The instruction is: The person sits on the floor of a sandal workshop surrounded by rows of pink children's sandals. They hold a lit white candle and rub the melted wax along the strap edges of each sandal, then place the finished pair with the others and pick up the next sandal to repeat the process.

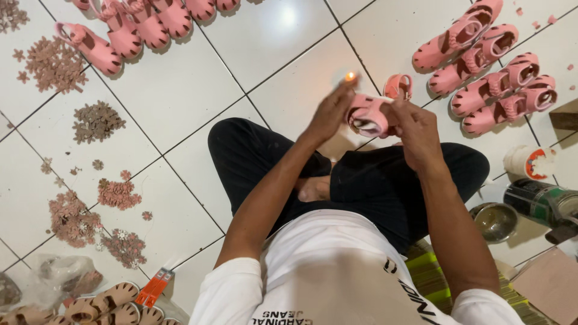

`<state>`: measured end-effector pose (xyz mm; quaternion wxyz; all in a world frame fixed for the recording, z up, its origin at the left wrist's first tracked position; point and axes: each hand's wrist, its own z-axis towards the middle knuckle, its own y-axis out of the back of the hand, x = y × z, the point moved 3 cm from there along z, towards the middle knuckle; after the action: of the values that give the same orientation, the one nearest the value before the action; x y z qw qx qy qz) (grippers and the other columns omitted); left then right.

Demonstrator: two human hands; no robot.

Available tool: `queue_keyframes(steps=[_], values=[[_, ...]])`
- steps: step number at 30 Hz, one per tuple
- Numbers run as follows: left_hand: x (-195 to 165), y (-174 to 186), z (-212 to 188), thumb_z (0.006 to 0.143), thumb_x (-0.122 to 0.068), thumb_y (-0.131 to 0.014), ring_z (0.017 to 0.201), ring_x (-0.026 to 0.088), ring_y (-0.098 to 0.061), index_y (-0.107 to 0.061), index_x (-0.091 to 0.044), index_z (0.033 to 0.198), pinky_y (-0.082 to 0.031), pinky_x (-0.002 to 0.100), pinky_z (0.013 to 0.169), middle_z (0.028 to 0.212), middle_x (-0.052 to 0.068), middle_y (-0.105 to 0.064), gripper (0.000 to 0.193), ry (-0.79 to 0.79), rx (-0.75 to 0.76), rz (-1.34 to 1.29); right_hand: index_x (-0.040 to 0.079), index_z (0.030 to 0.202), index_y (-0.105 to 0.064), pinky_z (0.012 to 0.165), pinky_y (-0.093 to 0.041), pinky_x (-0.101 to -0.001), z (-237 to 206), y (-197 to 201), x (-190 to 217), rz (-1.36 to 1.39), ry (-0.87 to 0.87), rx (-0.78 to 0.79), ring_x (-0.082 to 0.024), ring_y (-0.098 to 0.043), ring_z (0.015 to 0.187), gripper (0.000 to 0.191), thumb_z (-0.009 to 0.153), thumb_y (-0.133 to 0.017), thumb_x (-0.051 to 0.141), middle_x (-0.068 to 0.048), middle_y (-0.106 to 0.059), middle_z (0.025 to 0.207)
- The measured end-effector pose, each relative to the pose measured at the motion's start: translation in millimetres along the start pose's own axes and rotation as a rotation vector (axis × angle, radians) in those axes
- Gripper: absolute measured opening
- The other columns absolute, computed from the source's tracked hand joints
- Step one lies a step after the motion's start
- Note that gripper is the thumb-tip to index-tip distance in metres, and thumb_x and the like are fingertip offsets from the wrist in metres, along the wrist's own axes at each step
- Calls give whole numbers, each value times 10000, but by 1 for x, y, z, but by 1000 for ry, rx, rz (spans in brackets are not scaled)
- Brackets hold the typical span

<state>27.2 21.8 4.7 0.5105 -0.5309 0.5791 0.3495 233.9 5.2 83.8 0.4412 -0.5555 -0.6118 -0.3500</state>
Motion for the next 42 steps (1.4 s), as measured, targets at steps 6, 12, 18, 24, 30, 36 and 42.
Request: queue_keyframes(steps=[6,12,18,24,30,36,42], values=[[36,-73,-37,1108,-302,-389,979,200,-693,-606,55,1295,-579,338,856,1183,163,-695,458,264,-22,-535,-46,1429,-553,876,-467,-261,-31,-8,-12,-215,293,40,-125,-571,1019,518,1128,-516,373,-47,-636,1221],[37,-73,-33,1064,-383,-241,813,342,-739,-563,76,1244,-640,406,731,1055,211,-710,588,356,81,-407,27,1488,-493,895,-506,-250,-10,-22,-24,193,95,-40,-96,-597,1034,504,1083,-522,325,1,-645,1205],[32,-45,-43,1005,-641,-175,970,275,-717,-540,-21,1401,-596,397,861,1180,190,-686,821,358,100,-167,5,1309,-681,750,-519,-299,68,-42,14,-557,207,49,-146,-627,884,410,1035,-646,309,-80,-701,1002],[42,-40,-56,998,-665,-178,995,252,-706,-552,-29,1425,-559,387,894,1236,172,-694,852,432,157,-167,-9,1175,-722,730,-556,-313,102,-46,27,-738,315,127,-152,-706,847,399,1034,-686,362,-98,-753,954],[44,-41,-54,1011,-652,-192,989,242,-692,-572,-13,1414,-560,390,890,1247,166,-698,846,401,169,-162,-19,1157,-706,675,-534,-300,101,-20,39,-740,250,40,-143,-685,786,423,1050,-704,390,-116,-738,916],[46,-43,-53,1017,-598,-134,1005,219,-694,-579,-30,1404,-536,355,890,1273,141,-696,818,397,190,-216,-26,1138,-707,698,-535,-296,101,-22,36,-727,308,41,-151,-695,817,408,1051,-718,373,-123,-749,931],[43,-31,-52,1055,-466,-268,995,203,-677,-496,-59,1494,-543,320,867,1353,138,-626,641,406,126,-119,-31,1135,-699,791,-565,-327,104,-24,30,-767,426,64,-195,-723,877,387,1060,-731,348,-144,-755,980]])
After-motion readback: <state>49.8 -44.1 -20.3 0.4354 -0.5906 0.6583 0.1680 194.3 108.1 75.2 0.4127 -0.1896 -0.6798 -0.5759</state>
